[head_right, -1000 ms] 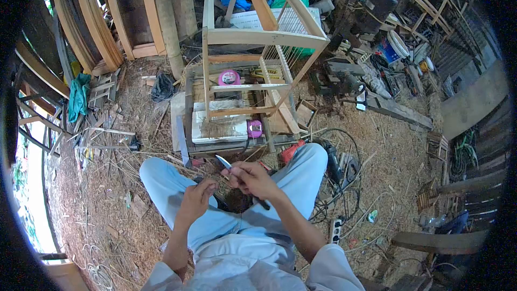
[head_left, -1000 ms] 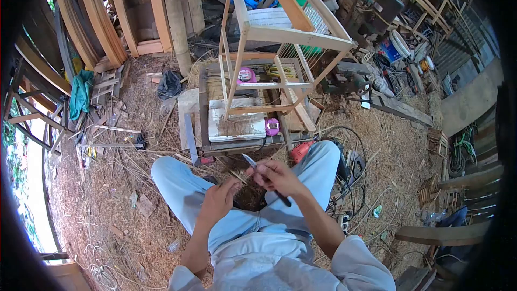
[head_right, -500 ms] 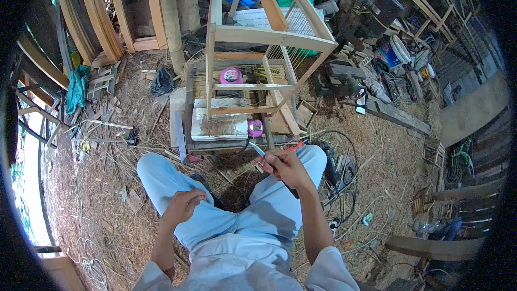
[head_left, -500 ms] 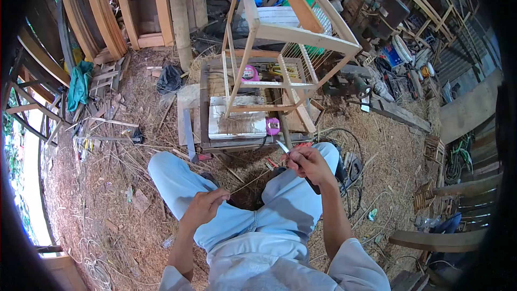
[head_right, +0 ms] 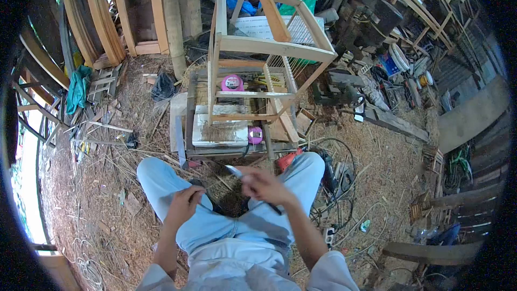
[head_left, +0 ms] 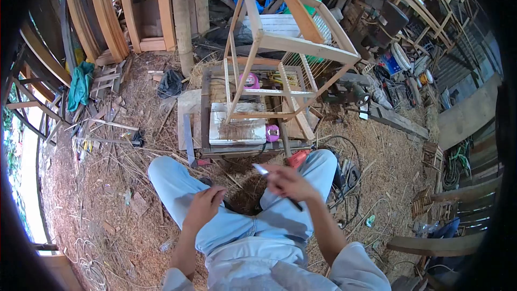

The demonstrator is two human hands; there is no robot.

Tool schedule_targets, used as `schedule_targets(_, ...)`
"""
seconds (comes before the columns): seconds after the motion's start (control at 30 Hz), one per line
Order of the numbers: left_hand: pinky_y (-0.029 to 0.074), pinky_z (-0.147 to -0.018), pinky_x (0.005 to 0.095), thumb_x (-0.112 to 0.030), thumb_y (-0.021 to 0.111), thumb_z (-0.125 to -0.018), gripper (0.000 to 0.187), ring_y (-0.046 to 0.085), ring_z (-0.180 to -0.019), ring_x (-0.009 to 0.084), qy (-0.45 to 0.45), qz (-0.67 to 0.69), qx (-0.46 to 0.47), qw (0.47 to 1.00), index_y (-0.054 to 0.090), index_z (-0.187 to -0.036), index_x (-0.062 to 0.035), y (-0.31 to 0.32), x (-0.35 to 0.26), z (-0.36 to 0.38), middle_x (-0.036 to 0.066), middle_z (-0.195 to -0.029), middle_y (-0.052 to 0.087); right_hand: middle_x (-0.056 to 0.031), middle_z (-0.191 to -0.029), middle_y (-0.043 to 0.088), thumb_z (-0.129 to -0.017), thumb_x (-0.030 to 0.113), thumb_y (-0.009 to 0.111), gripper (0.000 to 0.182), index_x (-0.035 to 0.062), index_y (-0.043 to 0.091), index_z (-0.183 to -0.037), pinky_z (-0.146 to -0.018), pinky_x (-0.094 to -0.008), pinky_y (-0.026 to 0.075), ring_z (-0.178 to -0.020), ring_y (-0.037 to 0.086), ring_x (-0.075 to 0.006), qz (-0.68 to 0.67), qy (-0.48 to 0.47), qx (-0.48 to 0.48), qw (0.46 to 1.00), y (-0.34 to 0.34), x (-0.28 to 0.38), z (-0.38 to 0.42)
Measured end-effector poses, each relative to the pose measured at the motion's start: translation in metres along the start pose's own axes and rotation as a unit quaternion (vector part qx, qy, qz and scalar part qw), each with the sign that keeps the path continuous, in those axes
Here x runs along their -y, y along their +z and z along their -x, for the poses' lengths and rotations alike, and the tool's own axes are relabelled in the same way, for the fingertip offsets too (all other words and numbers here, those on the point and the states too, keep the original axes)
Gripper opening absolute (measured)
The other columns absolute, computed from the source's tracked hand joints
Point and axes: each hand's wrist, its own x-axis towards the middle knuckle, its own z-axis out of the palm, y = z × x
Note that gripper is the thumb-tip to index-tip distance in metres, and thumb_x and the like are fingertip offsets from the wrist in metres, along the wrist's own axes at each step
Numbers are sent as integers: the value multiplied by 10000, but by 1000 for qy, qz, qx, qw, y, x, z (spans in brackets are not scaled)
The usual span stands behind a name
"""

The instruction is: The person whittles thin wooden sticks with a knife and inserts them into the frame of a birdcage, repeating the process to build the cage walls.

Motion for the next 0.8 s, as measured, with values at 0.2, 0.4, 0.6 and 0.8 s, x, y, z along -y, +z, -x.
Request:
schedule_targets(0.2,486,-592,362,-64,564,-869,77,626,-637,293,61,-23,-6,998,613,-915,-26,-4,3,2,123,-716,634,44,-646,453,-982,244,447,285,24,597,-1085,-426,-185,254,-488,334,-36,-118,-19,-64,991,-5,-9,-9)
schedule_targets(0.4,518,-630,367,-43,584,-850,104,658,-750,306,58,-7,60,996,605,-952,-36,-11,5,7,118,-851,676,57,-639,453,-974,225,467,270,7,618,-1025,-418,-180,243,-492,324,-26,-72,37,-95,992,-21,4,5)
schedule_targets(0.6,512,-623,366,-26,583,-844,91,654,-720,304,63,4,56,996,605,-932,-23,-10,2,3,121,-830,673,41,-619,467,-960,239,505,236,23,592,-920,-398,-181,220,-462,298,-20,-93,5,-138,986,-27,2,2)
schedule_targets(0.8,503,-602,386,-42,579,-852,105,647,-719,318,55,-4,33,998,594,-955,-58,4,-6,-3,115,-815,668,51,-636,446,-978,190,459,220,15,592,-988,-412,-192,241,-474,315,-28,-158,-46,-159,974,-8,-12,-12)
